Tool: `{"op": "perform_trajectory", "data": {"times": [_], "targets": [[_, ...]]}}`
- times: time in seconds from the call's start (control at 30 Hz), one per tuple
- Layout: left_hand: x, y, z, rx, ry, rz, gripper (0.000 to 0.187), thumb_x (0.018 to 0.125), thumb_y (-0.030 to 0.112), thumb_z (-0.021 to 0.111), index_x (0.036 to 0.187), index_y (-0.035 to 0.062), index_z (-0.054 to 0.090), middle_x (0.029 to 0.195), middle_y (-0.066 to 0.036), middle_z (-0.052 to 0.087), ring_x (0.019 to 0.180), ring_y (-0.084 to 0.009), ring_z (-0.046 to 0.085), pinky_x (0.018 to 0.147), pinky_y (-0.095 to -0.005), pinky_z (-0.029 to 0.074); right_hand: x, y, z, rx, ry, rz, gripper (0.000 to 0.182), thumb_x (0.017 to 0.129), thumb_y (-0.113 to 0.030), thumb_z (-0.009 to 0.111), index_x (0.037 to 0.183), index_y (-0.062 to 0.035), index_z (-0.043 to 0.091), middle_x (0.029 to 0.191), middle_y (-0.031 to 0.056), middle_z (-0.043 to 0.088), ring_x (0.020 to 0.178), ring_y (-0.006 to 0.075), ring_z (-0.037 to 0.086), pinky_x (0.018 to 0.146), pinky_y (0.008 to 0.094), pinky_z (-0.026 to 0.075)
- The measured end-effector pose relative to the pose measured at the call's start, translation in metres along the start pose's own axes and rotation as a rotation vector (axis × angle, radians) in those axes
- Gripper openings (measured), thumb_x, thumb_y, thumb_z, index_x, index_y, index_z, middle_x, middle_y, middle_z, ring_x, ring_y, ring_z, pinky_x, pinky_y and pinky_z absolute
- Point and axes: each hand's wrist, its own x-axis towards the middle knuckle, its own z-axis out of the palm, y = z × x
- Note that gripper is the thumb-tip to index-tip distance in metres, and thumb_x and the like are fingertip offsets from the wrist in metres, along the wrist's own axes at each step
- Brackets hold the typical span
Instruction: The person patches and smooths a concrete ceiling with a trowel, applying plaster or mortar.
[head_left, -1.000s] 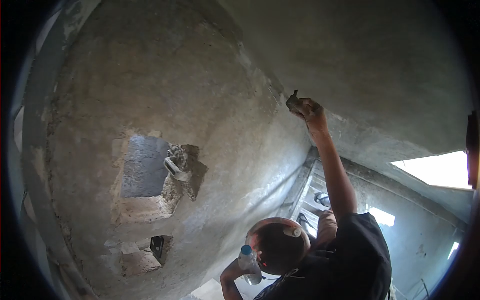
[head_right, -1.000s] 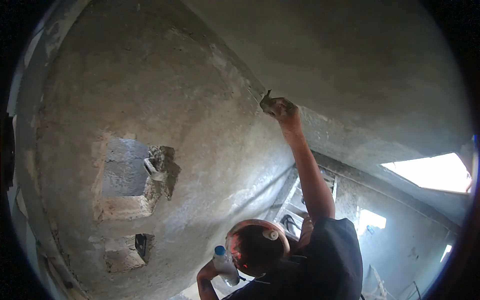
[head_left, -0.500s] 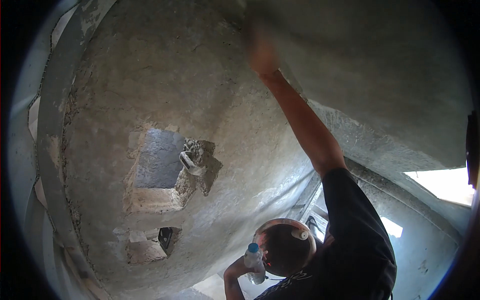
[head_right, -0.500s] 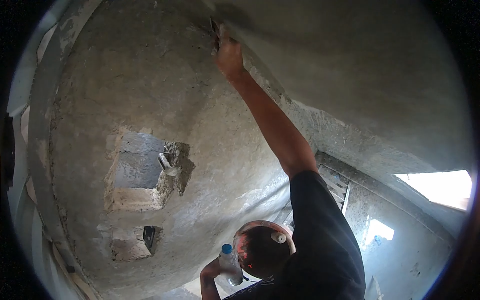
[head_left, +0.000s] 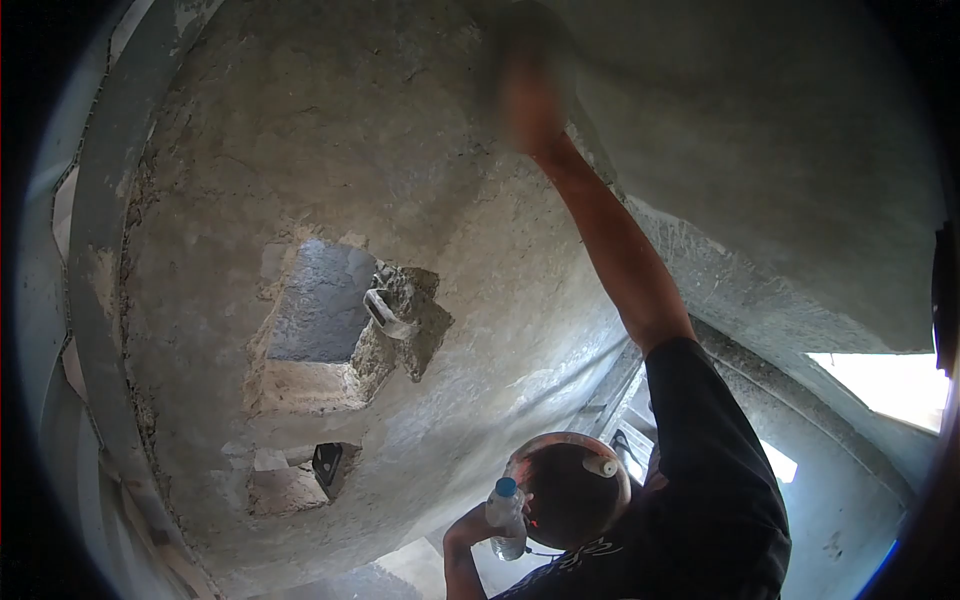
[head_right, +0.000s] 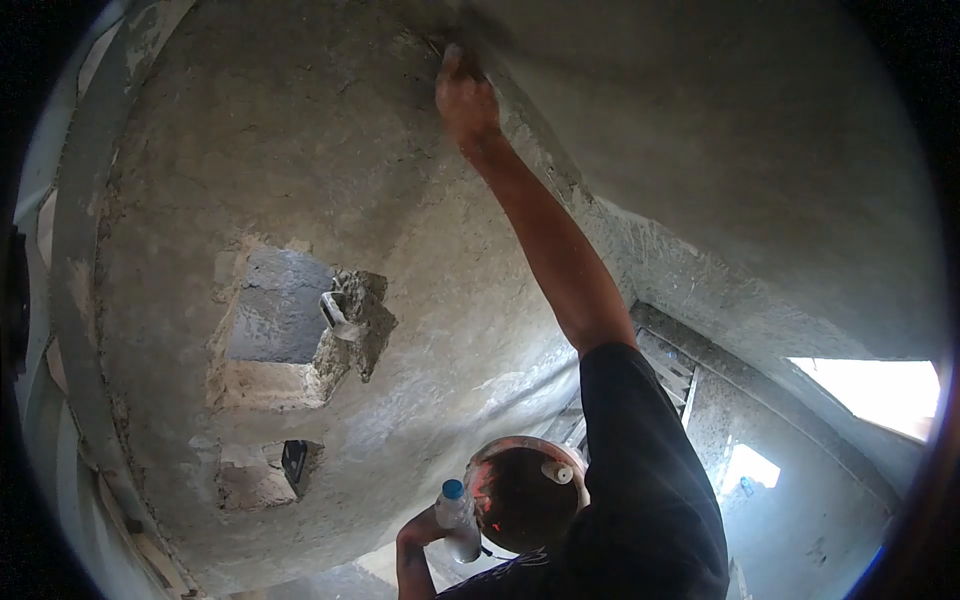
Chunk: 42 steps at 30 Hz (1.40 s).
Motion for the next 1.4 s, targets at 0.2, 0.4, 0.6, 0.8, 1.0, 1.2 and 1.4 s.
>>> {"op": "perform_trajectory", "data": {"times": [0.2,0.4,0.6,0.8,1.0,1.2,1.4], "targets": [[0.008,-0.022,-0.008,-0.149,-0.116,0.043,0.080,0.067,0.016,0.077,0.136,0.0042,0.038,0.118,-0.006,0.053,0.109,-0.0193,0.053,0.095,-0.0357,0.041,-0.026,0.014,-0.024,-0.040,-0.038,-0.050,0.035,0.081,0.000,0.052,0.114,0.0101,0.048,0.095,0.0281,0.060,0.078,0.0407,0.063,0.075,0.0385,0.054],[0.012,-0.035,-0.013,-0.047,-0.094,0.038,0.082,0.066,0.018,0.078,0.136,0.0046,0.038,0.118,-0.006,0.054,0.109,-0.0196,0.052,0.096,-0.0355,0.041,-0.009,0.005,-0.043,0.382,0.025,0.286,0.035,0.077,-0.003,0.055,0.111,-0.0003,0.054,0.081,0.0221,0.063,0.081,0.0418,0.061,0.072,0.0450,0.051],[-0.001,-0.017,-0.004,-0.051,-0.020,0.015,0.082,0.066,0.017,0.078,0.136,0.0044,0.037,0.122,-0.006,0.052,0.111,-0.0190,0.052,0.097,-0.0354,0.040,0.018,-0.007,-0.024,0.302,0.118,0.082,0.043,0.069,-0.004,0.062,0.112,-0.0003,0.057,0.087,0.0204,0.064,0.082,0.0393,0.062,0.074,0.0427,0.052],[0.000,-0.013,-0.002,-0.019,-0.010,-0.023,0.083,0.065,0.018,0.078,0.136,0.0045,0.037,0.125,-0.007,0.051,0.113,-0.0193,0.051,0.098,-0.0352,0.039,-0.001,0.004,-0.011,0.061,-0.020,-0.045,0.040,0.072,0.000,0.056,0.112,0.0001,0.057,0.108,0.0225,0.060,0.090,0.0353,0.063,0.077,0.0400,0.053],[0.010,-0.025,-0.008,-0.034,-0.092,0.052,0.081,0.067,0.018,0.077,0.136,0.0050,0.037,0.120,-0.006,0.053,0.109,-0.0189,0.052,0.097,-0.0348,0.040,-0.029,0.016,-0.032,0.029,-0.161,0.046,0.039,0.074,-0.005,0.057,0.113,0.0009,0.056,0.103,0.0218,0.062,0.091,0.0361,0.063,0.077,0.0401,0.053],[0.006,-0.008,0.000,-0.043,-0.082,0.033,0.078,0.069,0.017,0.075,0.137,0.0058,0.038,0.116,-0.005,0.053,0.107,-0.0181,0.053,0.094,-0.0342,0.042,0.005,0.007,-0.028,0.218,-0.049,0.179,0.045,0.077,-0.011,0.056,0.120,0.0003,0.052,0.106,0.0222,0.061,0.095,0.0380,0.061,0.080,0.0470,0.049],[0.006,-0.021,-0.003,0.015,-0.062,0.036,0.076,0.070,0.015,0.074,0.136,0.0067,0.039,0.119,-0.005,0.053,0.108,-0.0173,0.053,0.095,-0.0335,0.041,-0.017,-0.007,-0.019,0.110,0.040,0.009,0.041,0.077,-0.011,0.055,0.117,-0.0006,0.056,0.108,0.0188,0.062,0.094,0.0354,0.062,0.081,0.0457,0.050]]}}
